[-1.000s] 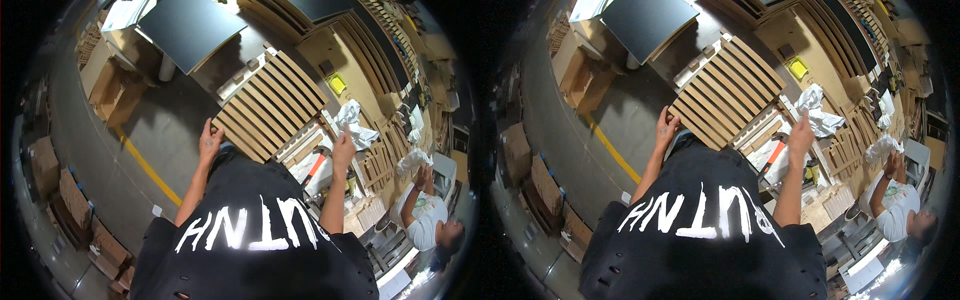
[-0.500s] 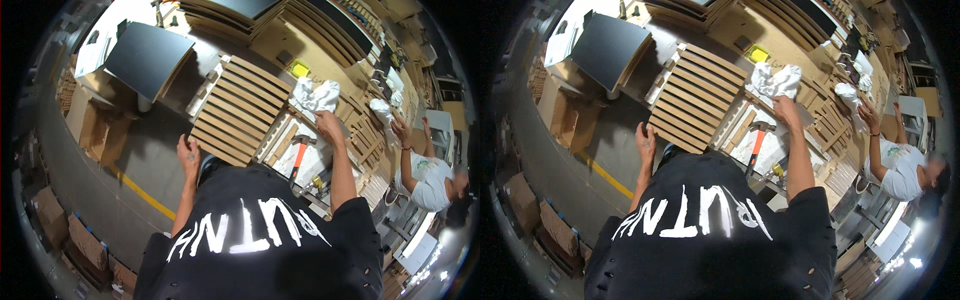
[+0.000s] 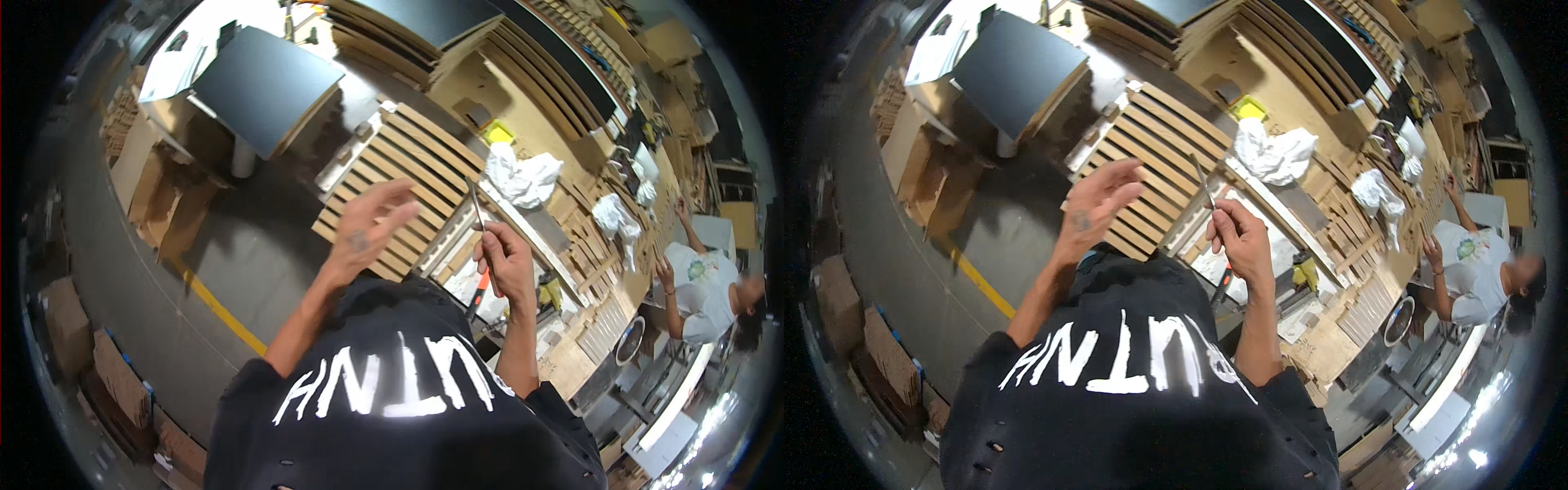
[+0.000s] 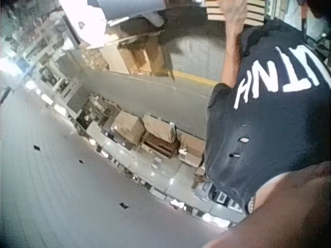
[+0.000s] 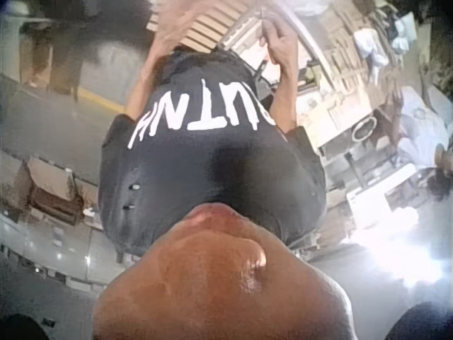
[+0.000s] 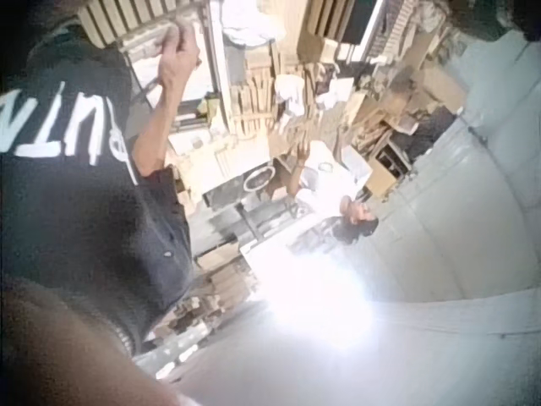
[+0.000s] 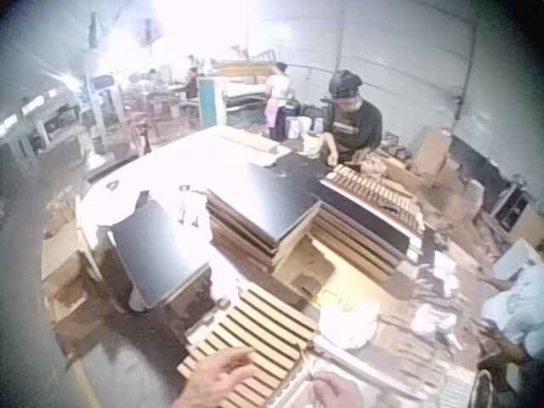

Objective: Assembling louvered wooden furniture panels using a pneumatic nail gun and a hammer.

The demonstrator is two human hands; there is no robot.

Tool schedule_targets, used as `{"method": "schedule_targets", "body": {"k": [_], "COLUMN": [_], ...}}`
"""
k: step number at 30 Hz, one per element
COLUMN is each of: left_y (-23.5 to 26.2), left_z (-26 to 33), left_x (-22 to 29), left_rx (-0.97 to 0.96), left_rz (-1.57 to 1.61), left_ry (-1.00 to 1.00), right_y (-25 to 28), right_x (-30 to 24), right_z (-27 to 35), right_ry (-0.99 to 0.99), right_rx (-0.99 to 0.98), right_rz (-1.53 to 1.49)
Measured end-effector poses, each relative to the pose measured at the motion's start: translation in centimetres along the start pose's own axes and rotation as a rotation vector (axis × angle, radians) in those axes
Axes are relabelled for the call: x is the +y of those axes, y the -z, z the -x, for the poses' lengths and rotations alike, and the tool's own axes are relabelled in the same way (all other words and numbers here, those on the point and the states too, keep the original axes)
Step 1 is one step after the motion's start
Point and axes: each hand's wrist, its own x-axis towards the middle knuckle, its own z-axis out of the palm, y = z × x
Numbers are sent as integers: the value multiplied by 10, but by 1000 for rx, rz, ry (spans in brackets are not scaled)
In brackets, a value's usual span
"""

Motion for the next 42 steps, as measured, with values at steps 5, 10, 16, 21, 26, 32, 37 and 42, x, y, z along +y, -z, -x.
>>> {"method": "schedule_targets", "body": {"k": [5,10,16,21,26,32,37,42], "left_y": [-5,25,91,119,121,149,159,129], "left_z": [-9,29,80,88,75,93,99,87], "left_x": [14,-20,-93,-115,-165,-167,-194,-207], "left_rx": [-216,-200,290,426,593,664,570,468], "left_rz": [194,21,142,-241,-403,-209,-97,275], "left_ry": [88,47,282,334,50,516,548,664], "right_y": [-21,-17,69,125,47,-57,-81,-66], "right_x": [-2,11,60,73,79,115,111,78], "right_z": [5,10,-48,-105,-102,-24,-7,-76], "right_ry": [17,-138,-170,-66,83,-155,-282,90], "right_rx": [-192,-384,21,338,358,267,227,316], "right_rz": [21,196,804,1109,1165,777,835,1104]}}
